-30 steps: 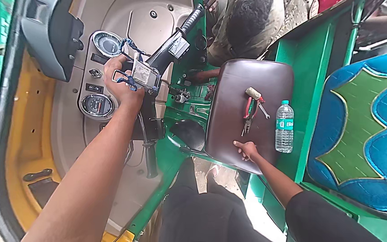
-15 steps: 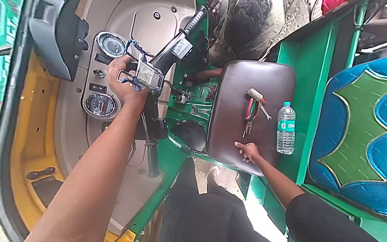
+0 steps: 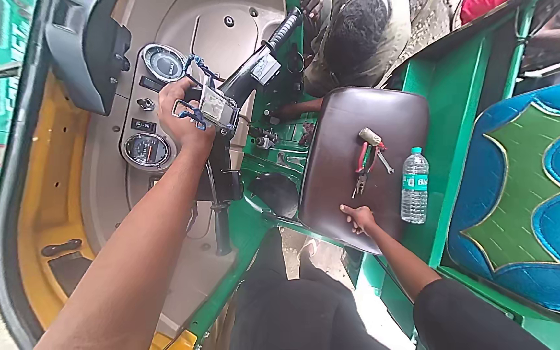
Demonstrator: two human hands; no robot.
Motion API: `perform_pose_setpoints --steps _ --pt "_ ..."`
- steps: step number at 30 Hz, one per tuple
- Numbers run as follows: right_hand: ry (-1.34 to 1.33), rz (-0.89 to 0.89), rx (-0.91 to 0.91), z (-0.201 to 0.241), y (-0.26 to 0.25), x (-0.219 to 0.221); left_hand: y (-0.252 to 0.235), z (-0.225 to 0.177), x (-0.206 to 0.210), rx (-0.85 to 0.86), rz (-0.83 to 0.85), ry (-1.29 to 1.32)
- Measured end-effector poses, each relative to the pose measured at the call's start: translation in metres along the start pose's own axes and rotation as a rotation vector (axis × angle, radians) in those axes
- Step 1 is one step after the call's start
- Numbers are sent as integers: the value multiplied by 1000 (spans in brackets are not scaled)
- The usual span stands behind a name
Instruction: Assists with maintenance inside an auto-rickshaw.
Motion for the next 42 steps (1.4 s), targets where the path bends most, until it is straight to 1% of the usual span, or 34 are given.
perform_pose_setpoints --steps 2,4,8,10,14,16,31,42 --pt "5 1 3 -1 0 1 1 -1 -1 27 -24 43" --pt "9 4 2 -1 0 0 1 0 0 32 -11 53" --pt "-13 2 -11 -2 -1 1 -9 23 12 68 -11 15" --pt "-16 -3 -9 -2 -2 0 -10 26 13 65 -3 18" --pt "-5 7 -4 -1 0 0 -2 6 3 -6 17 5" --pt "-7 10 -7 -1 -1 0 -1 1 0 -3 -7 8" --pt "-6 -1 -9 0 0 0 -1 3 1 26 -11 42" --pt "-8 -3 -12 2 3 -1 -2 3 2 -4 4 35"
Point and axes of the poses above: each hand's wrist, its own y-axis away from the middle knuckle, its own x-axis out of the palm, z = x × y, the point moved 7 cm from there along -y, towards the middle knuckle, and after that the axes turned 8 degrees about -x, right-handed, at the moved point
